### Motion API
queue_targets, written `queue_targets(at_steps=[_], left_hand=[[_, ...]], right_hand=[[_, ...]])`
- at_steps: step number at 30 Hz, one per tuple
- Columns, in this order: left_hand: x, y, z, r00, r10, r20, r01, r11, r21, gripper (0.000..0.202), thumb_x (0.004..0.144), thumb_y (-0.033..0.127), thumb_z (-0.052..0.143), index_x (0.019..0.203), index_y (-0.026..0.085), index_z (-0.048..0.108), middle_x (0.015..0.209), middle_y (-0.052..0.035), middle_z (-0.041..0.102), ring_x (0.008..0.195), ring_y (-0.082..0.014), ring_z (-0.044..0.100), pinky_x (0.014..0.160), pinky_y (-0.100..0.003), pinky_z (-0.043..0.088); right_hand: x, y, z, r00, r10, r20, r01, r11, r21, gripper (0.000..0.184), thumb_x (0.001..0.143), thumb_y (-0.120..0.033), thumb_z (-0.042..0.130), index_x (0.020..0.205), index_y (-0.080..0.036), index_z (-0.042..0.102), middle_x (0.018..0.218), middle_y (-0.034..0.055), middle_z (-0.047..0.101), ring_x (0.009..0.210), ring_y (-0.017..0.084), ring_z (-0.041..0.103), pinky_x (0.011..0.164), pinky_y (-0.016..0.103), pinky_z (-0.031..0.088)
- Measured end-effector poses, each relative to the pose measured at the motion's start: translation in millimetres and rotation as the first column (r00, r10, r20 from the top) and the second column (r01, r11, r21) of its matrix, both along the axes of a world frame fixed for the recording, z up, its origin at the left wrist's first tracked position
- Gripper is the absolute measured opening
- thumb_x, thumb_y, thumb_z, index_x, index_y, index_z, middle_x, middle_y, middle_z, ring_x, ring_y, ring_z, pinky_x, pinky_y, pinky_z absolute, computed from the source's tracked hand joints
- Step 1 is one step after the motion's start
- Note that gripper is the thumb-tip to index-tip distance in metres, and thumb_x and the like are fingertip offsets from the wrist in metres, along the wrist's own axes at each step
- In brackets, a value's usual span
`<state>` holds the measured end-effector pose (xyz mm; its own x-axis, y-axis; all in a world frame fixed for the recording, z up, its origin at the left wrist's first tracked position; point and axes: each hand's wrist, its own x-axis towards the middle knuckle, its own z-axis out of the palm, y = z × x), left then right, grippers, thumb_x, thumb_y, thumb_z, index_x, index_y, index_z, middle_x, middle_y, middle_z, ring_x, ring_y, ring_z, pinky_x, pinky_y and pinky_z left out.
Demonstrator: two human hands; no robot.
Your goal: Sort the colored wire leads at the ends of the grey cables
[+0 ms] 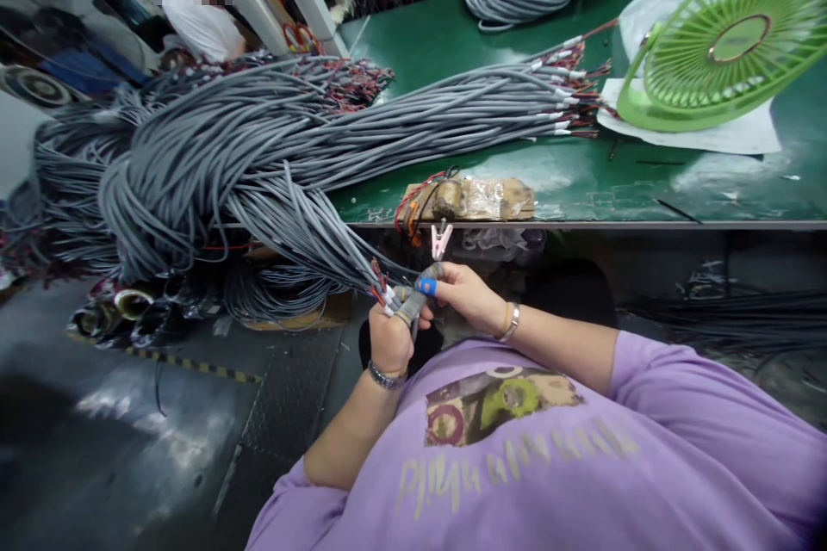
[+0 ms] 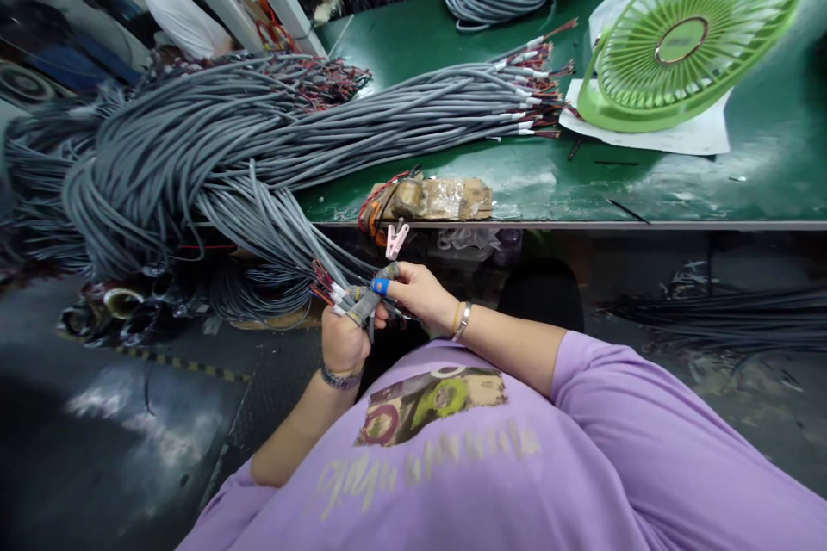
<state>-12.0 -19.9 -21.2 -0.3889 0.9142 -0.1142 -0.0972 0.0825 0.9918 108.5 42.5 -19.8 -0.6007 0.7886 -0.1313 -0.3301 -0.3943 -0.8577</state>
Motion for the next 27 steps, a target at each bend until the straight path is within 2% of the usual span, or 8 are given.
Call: queue_targets(at_steps=[7,11,16,19,23,27], left_hand=[[1.4,1.6,-3.4,0.999,0.04,0.016,-0.041,0.999,0.031,0.024,0.071,0.033,0.072,0.058,0.014,0.062,0.05,0.0006,0.061,0.04,-0.0085,0.053,0.041,-0.019,0.042],[1.4,3.0,-2.8,0.998,0.06,0.033,-0.061,0.997,0.037,0.023,0.07,0.031,0.071,0.057,0.014,0.061,0.049,0.0015,0.06,0.039,-0.0075,0.052,0.04,-0.017,0.041],[0.1,4.0,2.6,0.997,0.044,0.061,-0.046,0.998,0.031,0.023,0.069,0.03,0.071,0.056,0.014,0.06,0.047,0.0021,0.058,0.037,-0.0061,0.049,0.038,-0.017,0.038],[-2.1,4.5,6.6,0.995,0.038,0.088,-0.039,0.999,0.009,0.021,0.068,0.031,0.072,0.06,0.014,0.062,0.046,0.0021,0.058,0.036,-0.0067,0.048,0.036,-0.017,0.037],[-7.6,7.5,12.5,0.989,-0.056,0.14,0.059,0.998,-0.016,0.023,0.065,0.03,0.074,0.059,0.014,0.059,0.045,0.0017,0.058,0.034,-0.0064,0.047,0.035,-0.016,0.036],[-13.7,17.2,18.8,0.954,-0.241,0.179,0.255,0.965,-0.058,0.024,0.061,0.031,0.075,0.06,0.014,0.059,0.044,0.0014,0.057,0.031,-0.0071,0.045,0.031,-0.017,0.032]], right_hand=[[-1.9,-3.9,-0.4,0.999,-0.029,-0.03,0.027,0.999,-0.045,0.042,0.065,-0.048,0.077,0.075,-0.017,0.051,0.048,-0.0033,0.057,0.044,0.011,0.051,0.047,0.024,0.036],[-1.3,-2.9,-3.0,0.999,-0.03,-0.013,0.03,0.999,-0.045,0.041,0.065,-0.048,0.077,0.075,-0.016,0.054,0.051,-0.0032,0.057,0.046,0.009,0.047,0.048,0.022,0.034],[10.4,4.1,-18.6,0.999,-0.045,0.009,0.045,0.999,-0.022,0.042,0.066,-0.051,0.076,0.077,-0.014,0.062,0.061,-0.0025,0.055,0.052,0.006,0.043,0.05,0.021,0.034],[20.9,11.2,-30.6,0.998,-0.054,-0.012,0.053,0.992,-0.111,0.044,0.07,-0.057,0.071,0.077,-0.014,0.062,0.068,0.0004,0.058,0.056,0.007,0.047,0.053,0.021,0.039],[28.0,26.1,-35.5,0.994,-0.113,-0.007,0.108,0.969,-0.22,0.045,0.081,-0.058,0.059,0.079,-0.014,0.063,0.072,0.0028,0.06,0.055,0.007,0.048,0.051,0.021,0.04],[23.8,43.1,-24.7,0.998,-0.066,0.006,0.066,0.968,-0.242,0.048,0.087,-0.059,0.051,0.079,-0.013,0.064,0.073,0.0043,0.061,0.054,0.007,0.048,0.049,0.019,0.039]])
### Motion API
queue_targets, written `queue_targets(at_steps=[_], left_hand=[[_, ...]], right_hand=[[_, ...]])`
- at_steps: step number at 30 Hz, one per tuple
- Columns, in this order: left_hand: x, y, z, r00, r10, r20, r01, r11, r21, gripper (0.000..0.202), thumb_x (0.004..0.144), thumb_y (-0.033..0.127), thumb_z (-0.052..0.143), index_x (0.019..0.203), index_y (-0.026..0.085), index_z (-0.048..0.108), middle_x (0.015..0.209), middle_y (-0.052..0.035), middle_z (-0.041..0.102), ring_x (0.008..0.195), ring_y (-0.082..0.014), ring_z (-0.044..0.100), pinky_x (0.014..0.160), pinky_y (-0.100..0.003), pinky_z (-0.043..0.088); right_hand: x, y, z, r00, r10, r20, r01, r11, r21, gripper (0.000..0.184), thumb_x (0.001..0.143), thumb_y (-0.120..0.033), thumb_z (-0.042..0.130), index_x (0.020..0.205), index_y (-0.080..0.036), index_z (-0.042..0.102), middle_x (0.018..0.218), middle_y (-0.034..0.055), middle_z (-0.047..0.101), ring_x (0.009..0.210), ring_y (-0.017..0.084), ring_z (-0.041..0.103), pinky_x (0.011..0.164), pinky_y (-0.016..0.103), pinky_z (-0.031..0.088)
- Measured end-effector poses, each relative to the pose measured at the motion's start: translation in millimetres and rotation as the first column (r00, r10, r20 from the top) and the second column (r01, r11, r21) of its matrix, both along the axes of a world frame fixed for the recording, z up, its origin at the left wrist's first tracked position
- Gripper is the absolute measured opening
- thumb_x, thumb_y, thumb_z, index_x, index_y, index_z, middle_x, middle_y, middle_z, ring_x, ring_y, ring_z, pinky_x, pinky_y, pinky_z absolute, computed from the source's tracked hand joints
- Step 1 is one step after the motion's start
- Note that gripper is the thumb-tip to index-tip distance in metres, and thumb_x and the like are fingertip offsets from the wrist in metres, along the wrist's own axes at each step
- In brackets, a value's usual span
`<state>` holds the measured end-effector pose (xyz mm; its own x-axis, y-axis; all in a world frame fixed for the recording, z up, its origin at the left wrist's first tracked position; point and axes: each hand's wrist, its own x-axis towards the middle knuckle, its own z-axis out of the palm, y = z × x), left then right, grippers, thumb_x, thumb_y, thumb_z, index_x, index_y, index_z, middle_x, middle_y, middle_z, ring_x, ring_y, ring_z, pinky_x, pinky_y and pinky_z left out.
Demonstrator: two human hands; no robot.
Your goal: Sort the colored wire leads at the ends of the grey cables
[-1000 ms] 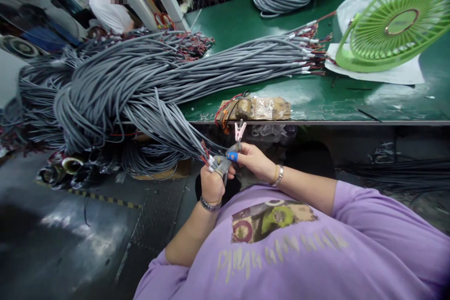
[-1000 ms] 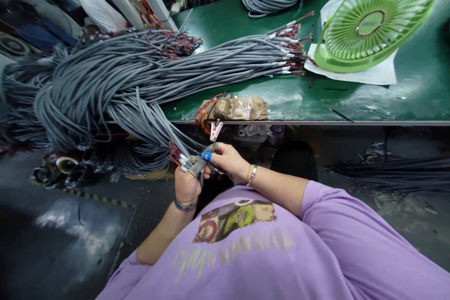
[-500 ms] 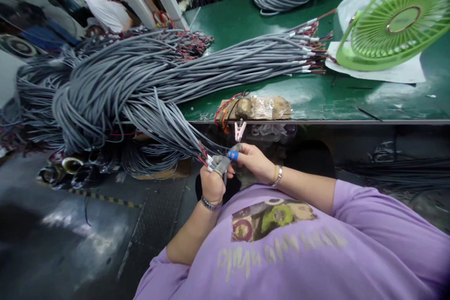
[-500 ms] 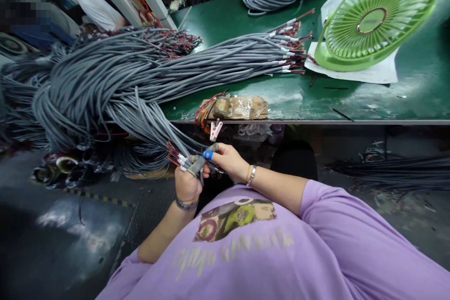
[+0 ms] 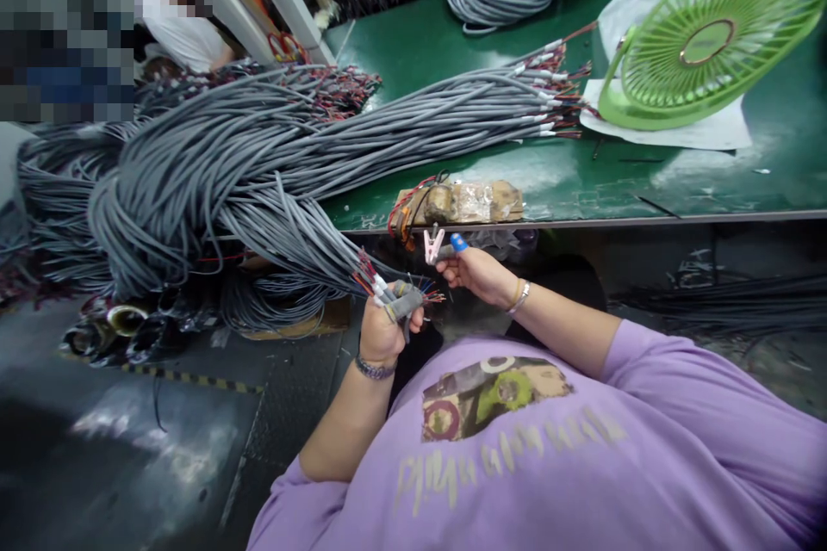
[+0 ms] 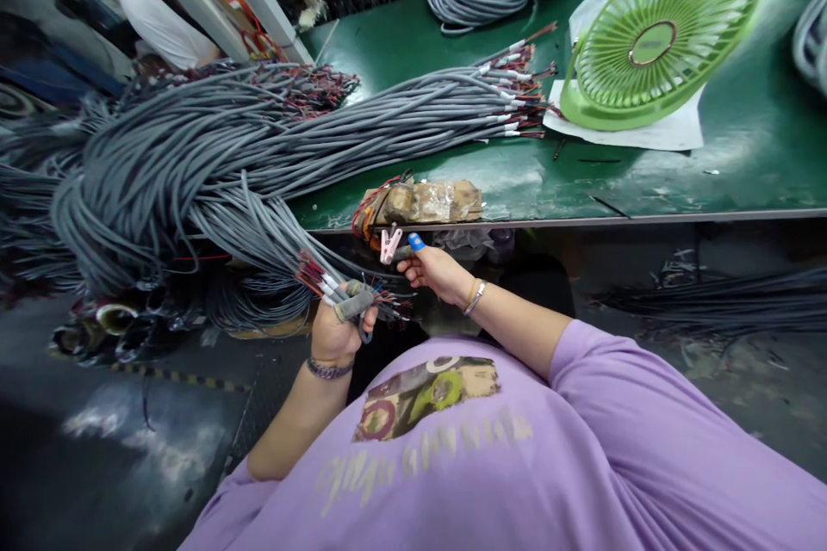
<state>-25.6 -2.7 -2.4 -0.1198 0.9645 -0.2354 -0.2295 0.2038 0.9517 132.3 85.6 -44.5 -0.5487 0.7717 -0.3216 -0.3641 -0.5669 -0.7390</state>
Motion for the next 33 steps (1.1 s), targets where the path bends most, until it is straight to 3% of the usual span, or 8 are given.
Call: queue_targets(at_steps=[4,7,12,23,33], left_hand=[[-1.6,14.7,3.9,0.988,-0.154,0.014,0.154,0.987,-0.044,0.025,0.06,0.032,0.076,0.06,0.013,0.06,0.039,0.0018,0.054,0.028,-0.0063,0.04,0.029,-0.016,0.025],[0.3,25.4,3.3,0.979,-0.199,0.047,0.199,0.98,-0.005,0.026,0.06,0.033,0.076,0.058,0.013,0.059,0.036,0.0023,0.05,0.026,-0.006,0.039,0.03,-0.016,0.023],[3.9,37.6,-1.9,0.973,-0.209,0.1,0.204,0.978,0.052,0.025,0.058,0.032,0.077,0.058,0.013,0.062,0.037,0.0016,0.052,0.027,-0.006,0.039,0.031,-0.017,0.024],[3.7,35.3,-4.2,0.969,-0.241,0.05,0.242,0.97,-0.03,0.032,0.058,0.039,0.078,0.059,0.013,0.06,0.035,0.0019,0.051,0.027,-0.0059,0.038,0.031,-0.017,0.023],[5.1,28.7,-0.2,0.982,-0.184,0.041,0.186,0.981,-0.05,0.03,0.057,0.036,0.078,0.058,0.014,0.058,0.035,0.0023,0.05,0.027,-0.0062,0.038,0.03,-0.017,0.024]], right_hand=[[-6.4,10.3,11.7,0.999,0.044,-0.018,-0.042,0.993,0.107,0.049,0.083,-0.06,0.056,0.086,-0.013,0.067,0.075,0.0039,0.062,0.054,0.007,0.046,0.048,0.019,0.038],[-8.5,12.8,16.4,0.997,0.036,-0.064,-0.028,0.992,0.124,0.049,0.079,-0.061,0.061,0.088,-0.014,0.067,0.072,0.0022,0.06,0.053,0.006,0.043,0.048,0.019,0.036],[-12.1,12.9,21.9,0.992,0.017,-0.123,-0.013,0.999,0.034,0.049,0.075,-0.061,0.064,0.084,-0.013,0.067,0.064,0.0,0.055,0.052,0.006,0.039,0.049,0.02,0.034],[-21.8,10.2,23.5,0.985,-0.123,-0.12,0.128,0.991,0.032,0.051,0.063,-0.062,0.073,0.071,-0.012,0.064,0.053,-0.0043,0.044,0.053,0.007,0.038,0.052,0.023,0.029],[-12.7,12.3,22.0,0.993,-0.027,-0.116,0.018,0.997,-0.078,0.048,0.08,-0.061,0.059,0.081,-0.013,0.066,0.065,0.0013,0.058,0.052,0.007,0.044,0.05,0.02,0.038]])
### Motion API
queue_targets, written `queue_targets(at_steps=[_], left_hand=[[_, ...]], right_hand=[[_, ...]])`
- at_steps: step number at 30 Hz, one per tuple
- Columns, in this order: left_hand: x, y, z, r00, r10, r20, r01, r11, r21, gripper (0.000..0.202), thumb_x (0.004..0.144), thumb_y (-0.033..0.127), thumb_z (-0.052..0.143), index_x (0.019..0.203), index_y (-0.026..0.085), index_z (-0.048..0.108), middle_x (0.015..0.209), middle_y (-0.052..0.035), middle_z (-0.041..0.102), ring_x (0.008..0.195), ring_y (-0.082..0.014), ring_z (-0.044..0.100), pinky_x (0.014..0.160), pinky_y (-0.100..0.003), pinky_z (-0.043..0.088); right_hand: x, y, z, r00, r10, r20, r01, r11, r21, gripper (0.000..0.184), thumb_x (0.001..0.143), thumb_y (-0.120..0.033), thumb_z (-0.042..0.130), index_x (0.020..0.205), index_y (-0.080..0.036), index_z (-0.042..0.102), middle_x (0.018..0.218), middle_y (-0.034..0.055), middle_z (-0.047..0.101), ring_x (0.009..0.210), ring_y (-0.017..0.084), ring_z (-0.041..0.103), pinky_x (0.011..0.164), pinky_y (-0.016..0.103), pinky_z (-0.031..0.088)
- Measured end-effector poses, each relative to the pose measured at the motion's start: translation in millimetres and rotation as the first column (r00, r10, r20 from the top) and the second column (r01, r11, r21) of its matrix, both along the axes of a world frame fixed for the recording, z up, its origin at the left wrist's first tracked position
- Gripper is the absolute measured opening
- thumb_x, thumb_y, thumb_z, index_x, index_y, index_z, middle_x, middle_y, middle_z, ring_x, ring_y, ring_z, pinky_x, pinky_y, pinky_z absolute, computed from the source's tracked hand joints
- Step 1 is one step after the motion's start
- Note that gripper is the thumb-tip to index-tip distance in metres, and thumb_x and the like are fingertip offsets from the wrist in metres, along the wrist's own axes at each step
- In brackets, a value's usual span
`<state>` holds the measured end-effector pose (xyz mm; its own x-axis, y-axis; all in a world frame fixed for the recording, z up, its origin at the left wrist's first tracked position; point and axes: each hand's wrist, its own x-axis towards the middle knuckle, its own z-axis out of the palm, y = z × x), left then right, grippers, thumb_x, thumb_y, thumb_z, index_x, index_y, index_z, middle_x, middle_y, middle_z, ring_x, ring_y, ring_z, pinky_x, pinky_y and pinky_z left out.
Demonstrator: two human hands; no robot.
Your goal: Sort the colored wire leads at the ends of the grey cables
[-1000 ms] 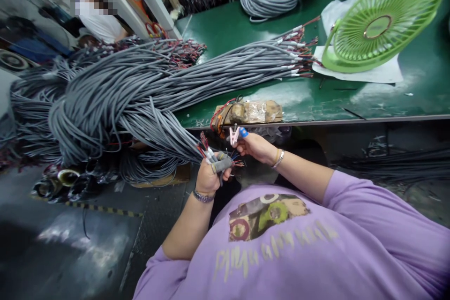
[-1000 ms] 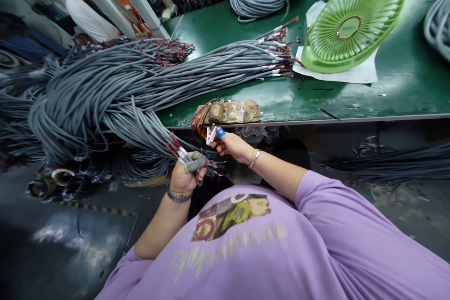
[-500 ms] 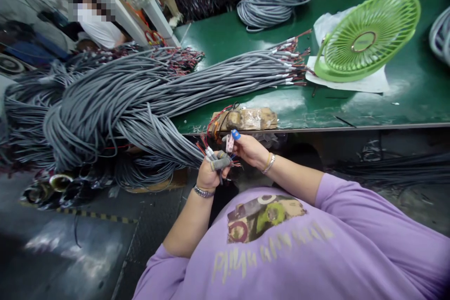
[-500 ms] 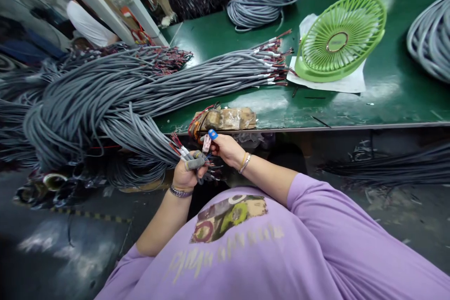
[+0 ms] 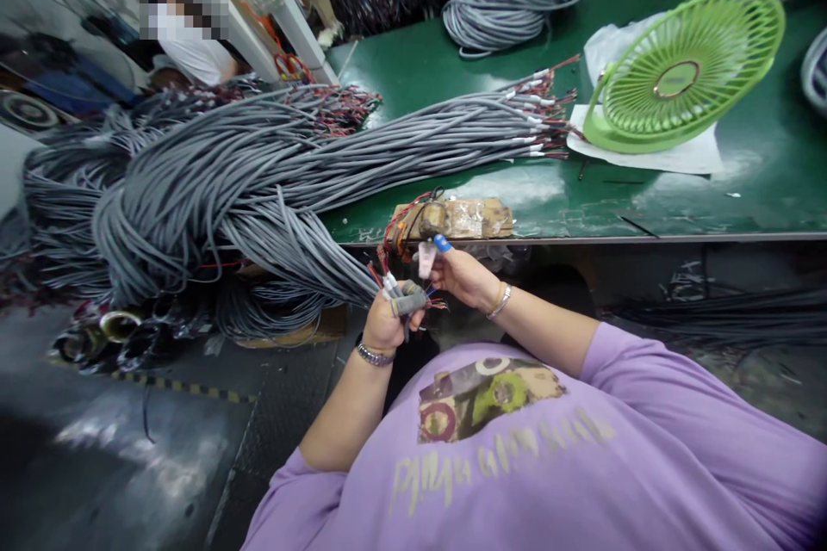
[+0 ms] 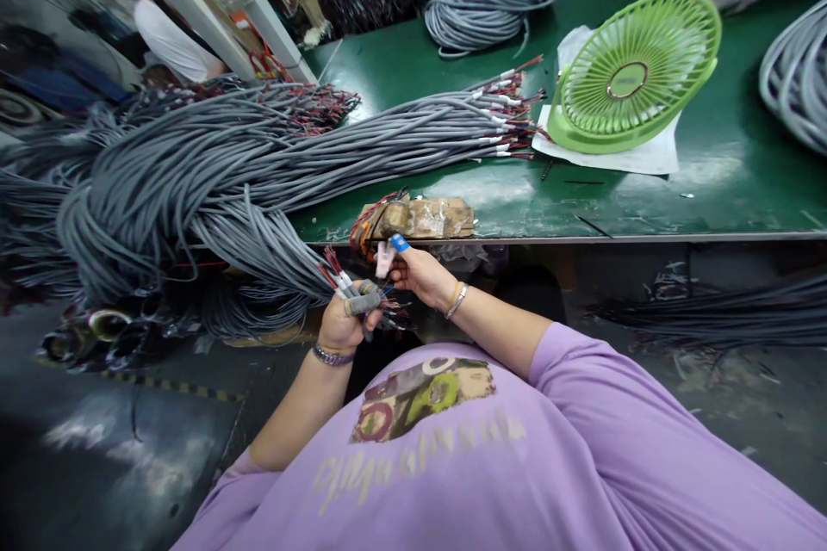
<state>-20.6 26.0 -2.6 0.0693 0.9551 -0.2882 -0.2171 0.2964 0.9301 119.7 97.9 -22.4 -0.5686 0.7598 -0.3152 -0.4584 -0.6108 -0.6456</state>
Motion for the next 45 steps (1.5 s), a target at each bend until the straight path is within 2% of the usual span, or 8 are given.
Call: queue_targets(at_steps=[7,12,16,22,26,33,39,45], left_hand=[[2.1,-21.8,2.5,0.995,0.098,-0.036,-0.096,0.994,0.051,0.026,0.061,0.033,0.076,0.06,0.014,0.059,0.041,0.0017,0.055,0.03,-0.0067,0.042,0.031,-0.018,0.03],[9.6,-28.2,11.6,0.981,0.195,-0.019,-0.193,0.978,0.077,0.024,0.062,0.033,0.075,0.062,0.014,0.059,0.042,0.0021,0.054,0.033,-0.0077,0.045,0.032,-0.018,0.033],[12.8,-24.5,18.4,0.98,0.196,-0.022,-0.194,0.979,0.066,0.023,0.065,0.031,0.073,0.06,0.014,0.058,0.043,0.0012,0.056,0.033,-0.0072,0.045,0.034,-0.018,0.034],[15.9,-17.2,15.2,0.985,0.169,-0.042,-0.168,0.985,0.023,0.022,0.064,0.031,0.073,0.06,0.014,0.06,0.043,0.0009,0.056,0.034,-0.0077,0.046,0.035,-0.018,0.034],[17.2,-14.0,13.1,0.985,0.164,-0.048,-0.163,0.986,0.024,0.024,0.064,0.032,0.073,0.057,0.014,0.058,0.042,0.001,0.055,0.033,-0.0076,0.045,0.035,-0.019,0.034],[18.5,-14.2,13.9,0.982,0.187,-0.027,-0.187,0.982,0.003,0.025,0.064,0.032,0.072,0.056,0.015,0.057,0.041,0.001,0.055,0.033,-0.0077,0.045,0.035,-0.019,0.033],[18.5,-13.6,12.2,0.98,0.198,-0.038,-0.198,0.98,-0.021,0.024,0.062,0.034,0.073,0.059,0.014,0.059,0.042,0.0008,0.056,0.033,-0.0081,0.046,0.035,-0.019,0.034],[20.6,-12.6,11.7,0.981,0.184,-0.066,-0.186,0.982,-0.023,0.027,0.06,0.036,0.073,0.055,0.015,0.057,0.041,0.0004,0.055,0.033,-0.0081,0.046,0.035,-0.019,0.035]], right_hand=[[5.7,-1.1,4.4,0.996,0.093,-0.012,-0.094,0.995,-0.041,0.047,0.086,-0.058,0.052,0.084,-0.013,0.067,0.07,0.0032,0.06,0.054,0.008,0.048,0.05,0.019,0.041],[6.6,-4.1,8.1,0.997,0.073,0.003,-0.073,0.996,0.055,0.032,0.08,-0.047,0.065,0.081,-0.014,0.064,0.07,0.0009,0.059,0.054,0.007,0.045,0.05,0.018,0.039],[6.4,-6.4,8.7,1.0,0.02,0.023,-0.023,0.991,0.131,0.035,0.075,-0.048,0.069,0.077,-0.014,0.061,0.072,0.0009,0.06,0.054,0.006,0.044,0.049,0.018,0.036],[3.5,-7.6,7.5,1.0,-0.003,0.019,0.001,0.996,0.091,0.035,0.072,-0.047,0.07,0.077,-0.014,0.062,0.069,0.0008,0.059,0.055,0.007,0.045,0.05,0.019,0.037],[2.6,-9.0,5.7,0.999,-0.04,0.031,0.036,0.993,0.112,0.028,0.071,-0.041,0.07,0.074,-0.014,0.061,0.07,0.0013,0.059,0.055,0.007,0.045,0.05,0.02,0.035],[1.4,-10.7,-5.8,0.949,-0.275,0.155,0.22,0.928,0.3,0.045,0.069,-0.06,0.069,0.069,-0.016,0.058,0.062,-0.002,0.054,0.053,0.007,0.039,0.051,0.021,0.033],[-5.4,-6.5,-2.1,0.999,-0.023,-0.04,0.024,0.999,0.038,0.047,0.074,-0.061,0.065,0.082,-0.015,0.065,0.068,0.0009,0.057,0.057,0.009,0.045,0.051,0.022,0.037],[-8.8,-5.4,7.5,0.992,-0.101,-0.074,0.096,0.993,-0.068,0.039,0.078,-0.053,0.067,0.08,-0.013,0.067,0.067,0.0006,0.059,0.057,0.008,0.045,0.053,0.021,0.037]])
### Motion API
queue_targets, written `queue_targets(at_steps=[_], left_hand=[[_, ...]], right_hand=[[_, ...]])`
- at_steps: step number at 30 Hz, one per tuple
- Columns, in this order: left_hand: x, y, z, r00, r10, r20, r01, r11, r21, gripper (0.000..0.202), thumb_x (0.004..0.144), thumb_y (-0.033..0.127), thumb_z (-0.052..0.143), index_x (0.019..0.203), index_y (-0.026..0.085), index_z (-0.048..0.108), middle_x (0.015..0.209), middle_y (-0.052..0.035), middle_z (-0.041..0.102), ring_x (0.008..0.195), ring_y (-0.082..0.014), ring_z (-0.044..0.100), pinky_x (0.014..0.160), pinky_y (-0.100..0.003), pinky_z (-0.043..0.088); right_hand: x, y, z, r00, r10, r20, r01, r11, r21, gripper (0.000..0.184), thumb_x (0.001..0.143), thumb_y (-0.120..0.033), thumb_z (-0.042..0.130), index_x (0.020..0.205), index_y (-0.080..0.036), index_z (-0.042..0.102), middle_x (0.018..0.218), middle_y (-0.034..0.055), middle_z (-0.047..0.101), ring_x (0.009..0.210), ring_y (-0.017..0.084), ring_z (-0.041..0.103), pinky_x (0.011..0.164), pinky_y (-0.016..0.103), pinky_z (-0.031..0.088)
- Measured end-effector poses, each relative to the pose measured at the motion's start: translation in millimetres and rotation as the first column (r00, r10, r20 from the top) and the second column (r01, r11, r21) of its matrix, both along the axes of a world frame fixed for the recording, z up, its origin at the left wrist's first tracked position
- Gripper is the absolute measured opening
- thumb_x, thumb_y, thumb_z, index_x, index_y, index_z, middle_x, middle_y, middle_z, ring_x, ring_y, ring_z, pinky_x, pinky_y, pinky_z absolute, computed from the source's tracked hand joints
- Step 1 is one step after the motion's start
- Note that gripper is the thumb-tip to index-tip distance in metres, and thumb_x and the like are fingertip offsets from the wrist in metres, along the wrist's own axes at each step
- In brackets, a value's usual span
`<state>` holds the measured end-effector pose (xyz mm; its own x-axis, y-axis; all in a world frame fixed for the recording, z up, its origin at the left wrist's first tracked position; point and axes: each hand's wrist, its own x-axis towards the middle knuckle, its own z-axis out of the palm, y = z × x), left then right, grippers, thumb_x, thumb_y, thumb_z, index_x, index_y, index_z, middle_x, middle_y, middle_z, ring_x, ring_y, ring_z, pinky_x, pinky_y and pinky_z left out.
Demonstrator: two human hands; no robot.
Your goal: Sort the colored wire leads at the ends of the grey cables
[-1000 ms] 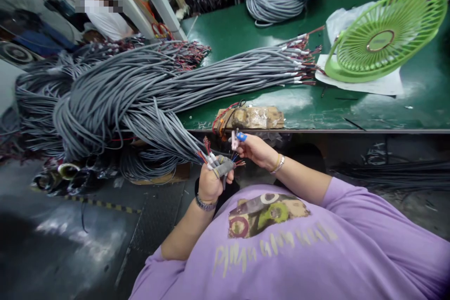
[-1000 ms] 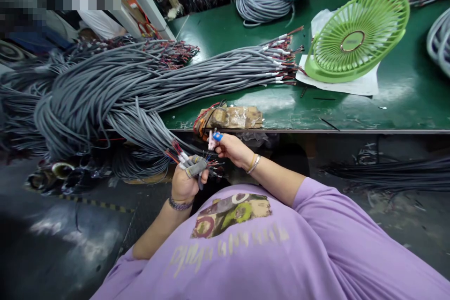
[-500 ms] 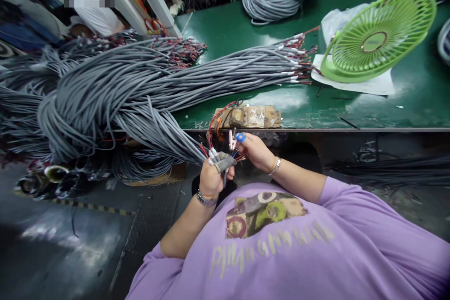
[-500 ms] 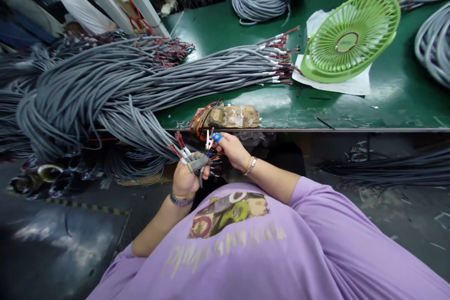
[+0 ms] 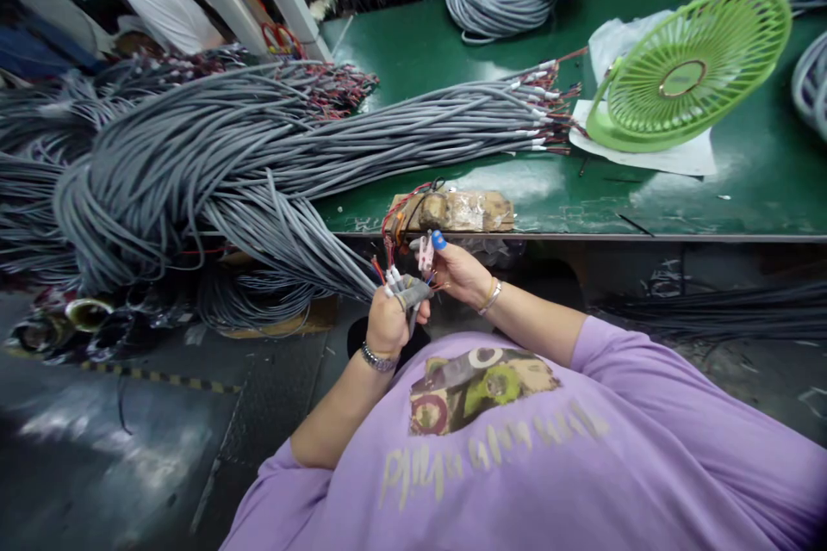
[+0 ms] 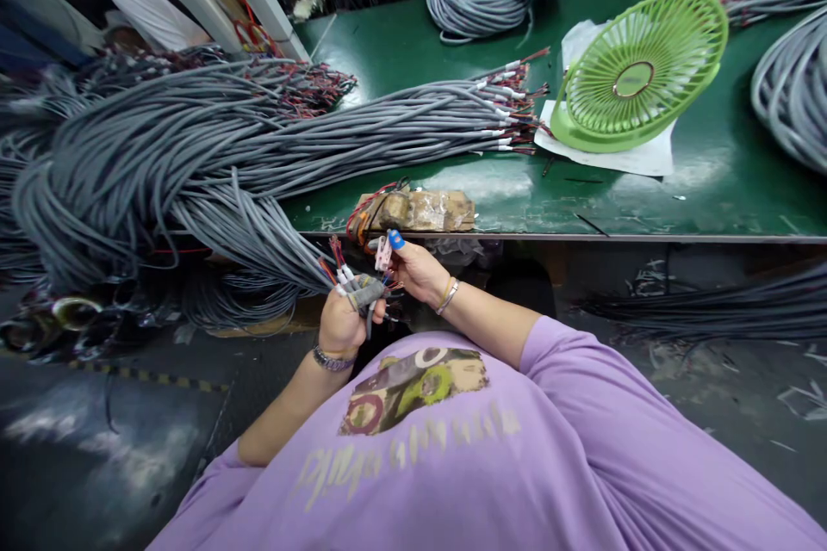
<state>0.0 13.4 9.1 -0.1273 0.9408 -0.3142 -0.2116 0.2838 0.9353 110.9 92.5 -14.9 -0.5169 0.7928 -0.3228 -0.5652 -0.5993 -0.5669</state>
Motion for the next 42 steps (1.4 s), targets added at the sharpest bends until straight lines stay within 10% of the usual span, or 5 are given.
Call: queue_targets(at_steps=[14,23,42], left_hand=[[-1.0,-10.0,1.0,1.0,0.007,0.011,-0.008,0.998,0.058,0.022,0.063,0.03,0.074,0.059,0.014,0.06,0.043,0.0008,0.057,0.034,-0.0081,0.047,0.035,-0.018,0.036],[-0.7,-10.2,0.0,0.994,0.109,0.013,-0.11,0.99,0.092,0.02,0.067,0.03,0.072,0.06,0.015,0.061,0.044,0.0023,0.057,0.035,-0.0074,0.047,0.035,-0.018,0.037],[4.8,-3.9,-4.1,0.992,0.114,0.048,-0.118,0.988,0.1,0.022,0.065,0.032,0.072,0.059,0.015,0.059,0.043,0.002,0.056,0.034,-0.0074,0.047,0.034,-0.017,0.037]], right_hand=[[9.5,-3.5,-3.3,0.986,0.147,-0.08,-0.15,0.988,-0.028,0.055,0.083,-0.068,0.048,0.082,-0.016,0.064,0.073,0.0031,0.062,0.057,0.009,0.049,0.052,0.021,0.041],[9.9,-2.8,-5.6,0.999,0.031,0.023,-0.034,0.989,0.142,0.031,0.072,-0.042,0.074,0.075,-0.015,0.061,0.066,-0.0011,0.059,0.055,0.008,0.046,0.05,0.02,0.038],[-6.3,4.3,-18.6,0.999,0.036,0.0,-0.036,0.995,0.097,0.054,0.079,-0.068,0.054,0.075,-0.015,0.064,0.06,0.0006,0.056,0.051,0.009,0.043,0.048,0.022,0.036]])
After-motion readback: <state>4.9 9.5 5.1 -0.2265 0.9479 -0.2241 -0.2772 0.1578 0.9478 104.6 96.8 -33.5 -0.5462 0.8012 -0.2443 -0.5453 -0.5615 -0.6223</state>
